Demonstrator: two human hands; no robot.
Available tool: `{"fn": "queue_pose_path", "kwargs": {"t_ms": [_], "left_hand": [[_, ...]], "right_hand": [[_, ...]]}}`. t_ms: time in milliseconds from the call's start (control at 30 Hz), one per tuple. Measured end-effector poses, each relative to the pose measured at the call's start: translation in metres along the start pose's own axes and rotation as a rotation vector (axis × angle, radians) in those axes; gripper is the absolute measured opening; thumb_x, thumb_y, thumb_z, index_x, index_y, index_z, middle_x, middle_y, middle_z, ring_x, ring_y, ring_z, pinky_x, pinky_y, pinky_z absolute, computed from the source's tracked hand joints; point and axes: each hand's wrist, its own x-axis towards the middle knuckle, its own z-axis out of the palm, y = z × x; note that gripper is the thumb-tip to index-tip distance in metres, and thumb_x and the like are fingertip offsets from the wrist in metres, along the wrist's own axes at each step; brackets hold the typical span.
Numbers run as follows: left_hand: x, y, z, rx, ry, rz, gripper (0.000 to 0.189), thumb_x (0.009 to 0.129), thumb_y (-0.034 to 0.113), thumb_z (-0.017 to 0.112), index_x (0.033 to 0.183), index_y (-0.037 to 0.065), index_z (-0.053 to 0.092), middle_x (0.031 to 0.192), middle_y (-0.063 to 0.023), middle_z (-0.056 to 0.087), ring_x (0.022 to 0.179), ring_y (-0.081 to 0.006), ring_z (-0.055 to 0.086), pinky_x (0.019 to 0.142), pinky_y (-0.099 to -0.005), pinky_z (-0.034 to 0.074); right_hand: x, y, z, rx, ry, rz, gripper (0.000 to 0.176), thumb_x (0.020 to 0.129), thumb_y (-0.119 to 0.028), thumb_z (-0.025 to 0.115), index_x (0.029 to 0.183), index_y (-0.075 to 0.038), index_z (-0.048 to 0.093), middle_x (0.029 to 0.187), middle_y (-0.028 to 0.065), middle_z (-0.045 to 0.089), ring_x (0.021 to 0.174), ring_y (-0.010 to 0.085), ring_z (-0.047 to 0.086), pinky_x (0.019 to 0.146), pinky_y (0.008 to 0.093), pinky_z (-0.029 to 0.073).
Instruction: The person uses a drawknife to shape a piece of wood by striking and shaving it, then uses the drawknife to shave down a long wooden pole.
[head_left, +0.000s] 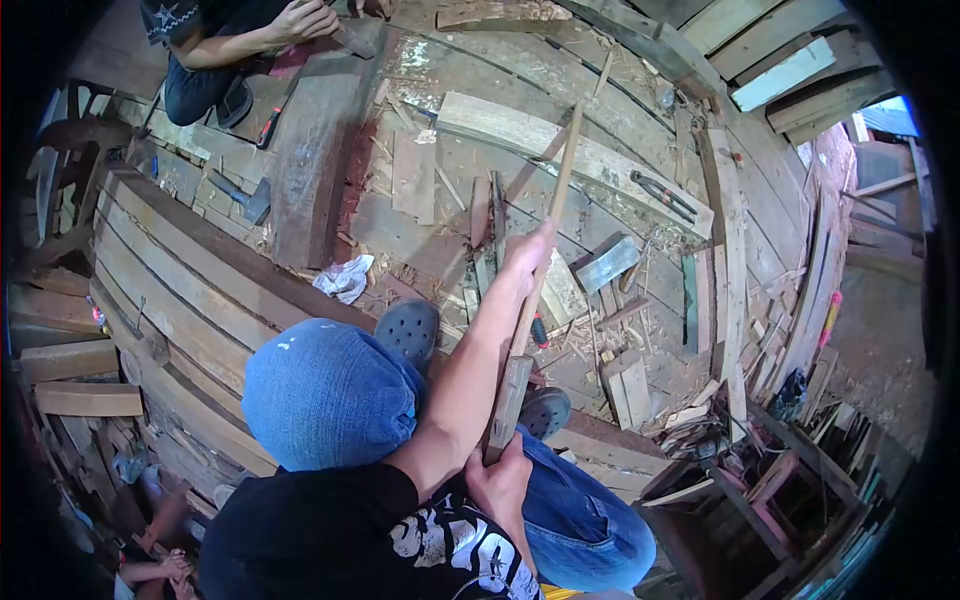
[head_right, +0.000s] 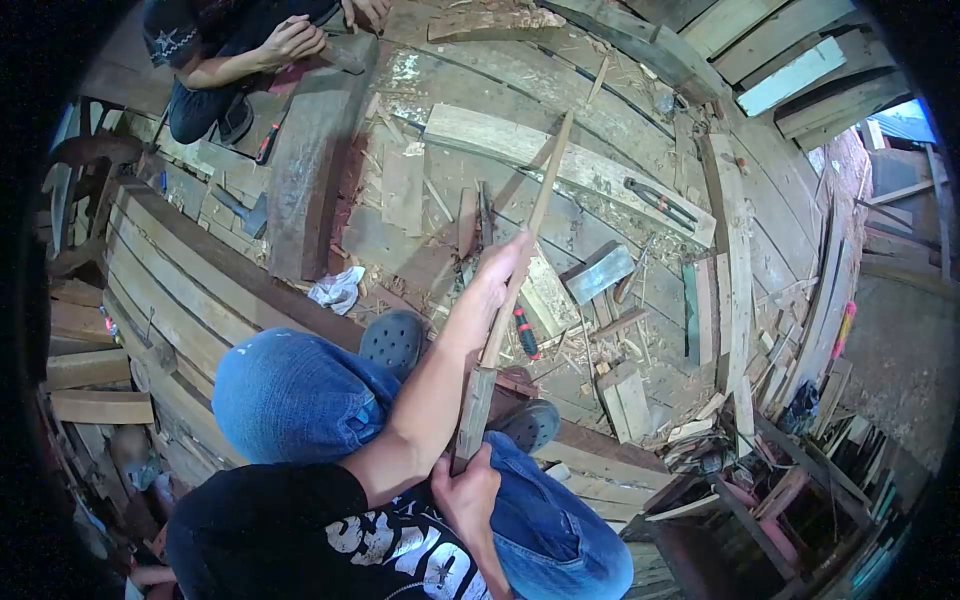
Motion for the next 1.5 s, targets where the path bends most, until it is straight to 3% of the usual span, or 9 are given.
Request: {"fn": "queue_pose_path", "kwargs": {"t_ms": [167,333,800,900,1000,1100,1267,1433,1500], "left_hand": [[0.007,-0.001,0.0,-0.151,-0.098,-0.102,0.032,0.096,0.035,0.055,0.093,0.005,0.066,0.076,-0.0037,0.059,0.063,-0.0142,0.051,0.054,-0.0311,0.042],[-0.004,0.007,0.003,-0.154,-0.087,-0.086,0.034,0.095,0.03,0.058,0.103,-0.002,0.059,0.086,-0.0116,0.06,0.071,-0.0193,0.06,0.054,-0.0322,0.05],[-0.006,0.006,-0.002,-0.22,-0.118,-0.08,0.029,0.094,0.026,0.06,0.102,-0.002,0.062,0.089,-0.0121,0.064,0.069,-0.0187,0.063,0.054,-0.0304,0.051],[-0.004,0.003,-0.002,-0.213,-0.111,-0.068,0.027,0.094,0.025,0.059,0.103,-0.001,0.062,0.088,-0.0112,0.064,0.068,-0.0181,0.063,0.055,-0.0297,0.051],[-0.001,0.001,-0.004,-0.213,-0.115,-0.051,0.024,0.095,0.024,0.058,0.102,0.001,0.063,0.086,-0.0097,0.065,0.067,-0.0162,0.062,0.056,-0.0283,0.051],[0.0,0.001,-0.007,-0.272,-0.121,-0.075,0.023,0.096,0.024,0.056,0.102,0.002,0.063,0.084,-0.0086,0.066,0.066,-0.0147,0.062,0.056,-0.0273,0.051],[0.014,0.004,-0.005,-0.292,-0.187,-0.104,0.034,0.098,0.033,0.052,0.101,0.0,0.06,0.086,-0.0079,0.065,0.068,-0.0137,0.062,0.059,-0.0251,0.051],[-0.001,0.044,0.015,-0.309,-0.339,-0.02,0.039,0.098,0.036,0.052,0.107,-0.001,0.062,0.09,-0.0066,0.066,0.073,-0.0139,0.062,0.066,-0.0257,0.051],[-0.01,0.071,0.029,-0.307,-0.42,0.142,0.041,0.096,0.038,0.053,0.108,0.0,0.063,0.09,-0.0059,0.066,0.075,-0.0128,0.061,0.069,-0.0251,0.049]], "right_hand": [[0.001,-0.003,-0.001,0.074,0.039,0.085,0.031,0.079,-0.017,0.066,0.096,0.005,0.053,0.069,0.0258,0.063,0.066,0.0393,0.066,0.06,0.0427,0.052],[0.001,-0.001,0.001,0.059,0.107,-0.009,0.033,0.077,-0.017,0.069,0.096,0.005,0.054,0.072,0.0261,0.064,0.069,0.0394,0.067,0.061,0.0424,0.053],[0.003,0.007,0.005,-0.029,0.072,-0.038,0.034,0.078,-0.019,0.068,0.09,0.006,0.049,0.064,0.0256,0.061,0.062,0.0424,0.064,0.056,0.0456,0.051],[0.004,0.007,0.002,-0.043,0.021,0.045,0.033,0.079,-0.014,0.069,0.1,0.006,0.054,0.077,0.0262,0.065,0.076,0.0395,0.068,0.065,0.0414,0.053],[0.01,0.01,0.001,-0.049,0.007,0.149,0.031,0.079,-0.013,0.069,0.098,0.006,0.054,0.074,0.0249,0.066,0.07,0.0344,0.069,0.061,0.0406,0.053],[0.011,0.036,0.005,-0.002,0.136,-0.033,0.029,0.076,-0.015,0.07,0.091,0.004,0.054,0.06,0.0206,0.061,0.053,0.0346,0.064,0.051,0.0412,0.05],[0.004,0.025,0.002,-0.019,0.049,0.119,0.029,0.078,-0.009,0.069,0.101,0.004,0.056,0.083,0.0216,0.068,0.074,0.0288,0.07,0.067,0.0369,0.053],[-0.029,0.017,-0.041,0.23,0.076,0.102,0.03,0.077,-0.014,0.072,0.097,0.003,0.058,0.075,0.0195,0.068,0.07,0.0352,0.069,0.06,0.0387,0.054],[-0.05,-0.02,-0.089,0.613,-0.081,0.338,0.029,0.082,-0.001,0.065,0.109,0.001,0.054,0.079,0.0116,0.065,0.068,0.0108,0.064,0.057,0.0279,0.051]]}}
